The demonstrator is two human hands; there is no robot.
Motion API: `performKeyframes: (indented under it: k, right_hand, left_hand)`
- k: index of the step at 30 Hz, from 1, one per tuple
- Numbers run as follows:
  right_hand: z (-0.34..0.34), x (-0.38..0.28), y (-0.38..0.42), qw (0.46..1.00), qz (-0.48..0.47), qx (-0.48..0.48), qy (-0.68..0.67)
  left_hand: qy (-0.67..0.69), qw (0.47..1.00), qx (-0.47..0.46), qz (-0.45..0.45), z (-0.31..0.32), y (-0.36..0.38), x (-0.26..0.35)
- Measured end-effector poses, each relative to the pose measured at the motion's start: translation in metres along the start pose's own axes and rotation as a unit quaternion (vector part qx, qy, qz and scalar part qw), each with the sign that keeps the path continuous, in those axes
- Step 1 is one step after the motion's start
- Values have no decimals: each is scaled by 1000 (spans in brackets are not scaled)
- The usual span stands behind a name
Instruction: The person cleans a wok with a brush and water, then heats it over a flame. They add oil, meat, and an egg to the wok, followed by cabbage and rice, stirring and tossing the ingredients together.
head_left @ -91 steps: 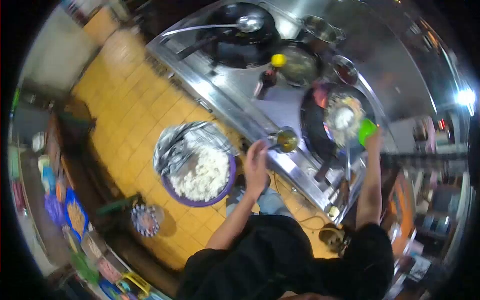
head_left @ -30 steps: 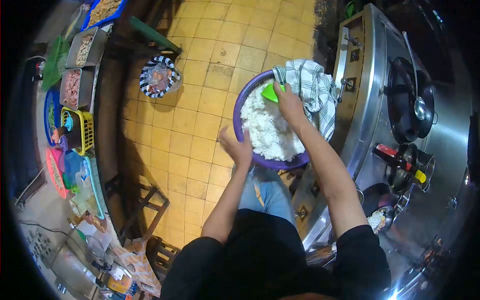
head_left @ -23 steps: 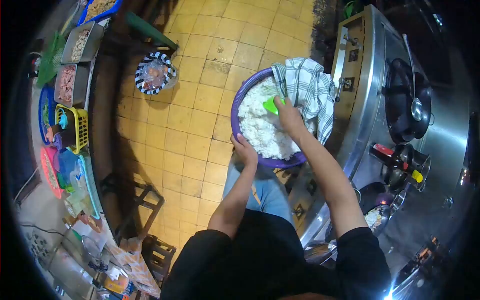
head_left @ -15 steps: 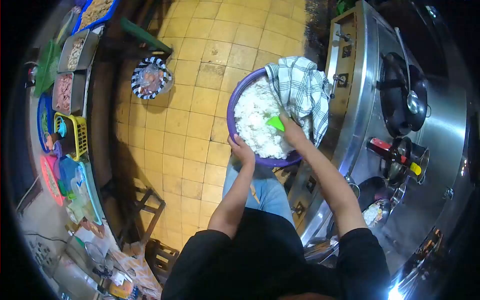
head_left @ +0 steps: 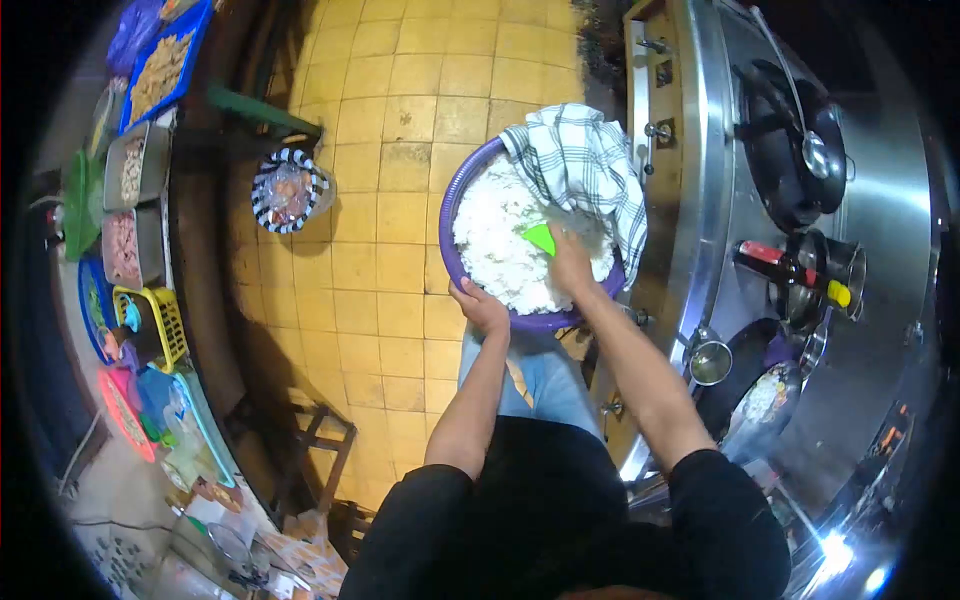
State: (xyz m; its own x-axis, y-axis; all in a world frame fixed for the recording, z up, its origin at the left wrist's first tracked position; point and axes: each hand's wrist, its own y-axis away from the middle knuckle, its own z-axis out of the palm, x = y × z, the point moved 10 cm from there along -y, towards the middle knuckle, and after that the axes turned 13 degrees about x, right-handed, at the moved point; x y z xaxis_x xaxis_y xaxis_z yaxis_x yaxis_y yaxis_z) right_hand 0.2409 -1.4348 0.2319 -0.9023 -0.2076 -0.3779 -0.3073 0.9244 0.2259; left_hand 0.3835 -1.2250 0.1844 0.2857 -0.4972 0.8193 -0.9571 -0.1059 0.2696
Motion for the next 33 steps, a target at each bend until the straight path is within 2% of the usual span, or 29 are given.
performKeyframes:
  k: [2,3,4,6,7,8,10,11,12,14,15,16,18,20,21,22,24,25,26,28,29,30,32,33]
  right_hand:
    - [5,19,-13,988,-68,-35,-133]
    - [-6,32,-13,987,-10,-32,-156]
    - [-22,34,-10,987,-6,-17,-162]
    - [-46,47,5,964,68,-10,-256]
    - [-19,76,15,889,200,-57,-407]
    - [-36,69,31,835,254,-33,-487]
    - [-62,60,50,781,296,12,-550]
    - [-68,56,57,740,297,8,-604]
    - [-77,56,63,733,295,22,-613]
    - [-78,52,74,680,313,-2,-664]
    - [-81,52,77,675,312,26,-668]
    - [-78,54,79,665,312,44,-677]
    - [-55,67,89,662,356,10,-659]
    - [-82,56,100,658,305,18,-688]
    - [-90,58,108,640,326,17,-695]
    - [-97,63,121,619,348,15,-704]
    - [-141,71,150,585,354,72,-726]
    - [-143,82,153,547,324,120,-762]
    - [-166,100,168,535,325,147,-766]
    - [-198,146,227,565,422,156,-692]
    - [-220,169,250,543,431,197,-693]
    - [-242,198,274,523,436,237,-693]
    - [-286,275,320,510,434,359,-650]
    - [-329,307,346,713,372,386,-452]
  left_hand:
    - [11,999,-29,12,-1,2,13]
    - [18,999,-37,23,-2,1,21]
    - [-24,997,-69,30,-1,-1,24]
    - [-114,984,-127,45,-5,-1,22]
    - [-168,972,-102,126,-9,1,29]
    - [-161,971,-112,138,-13,11,47]
    - [-117,921,-121,351,-14,48,123]
    - [-103,894,-195,391,-3,66,143]
    - [-97,887,-202,405,-1,75,160]
    - [53,857,-398,323,23,113,198]
    - [104,858,-452,220,26,125,213]
    - [130,848,-483,175,46,131,204]
    - [143,826,-508,197,50,151,224]
    - [172,801,-533,211,55,176,243]
    - [219,779,-562,172,52,191,247]
    - [192,785,-557,191,41,211,259]
    - [173,764,-569,250,22,256,281]
    - [184,743,-601,229,18,285,282]
    - [193,723,-631,207,11,319,287]
    - [185,636,-713,231,-24,396,302]
    - [198,568,-767,223,-30,436,298]
    - [201,503,-829,138,-62,487,308]
    - [224,339,-901,154,-87,567,317]
    - [238,363,-888,154,-89,596,323]
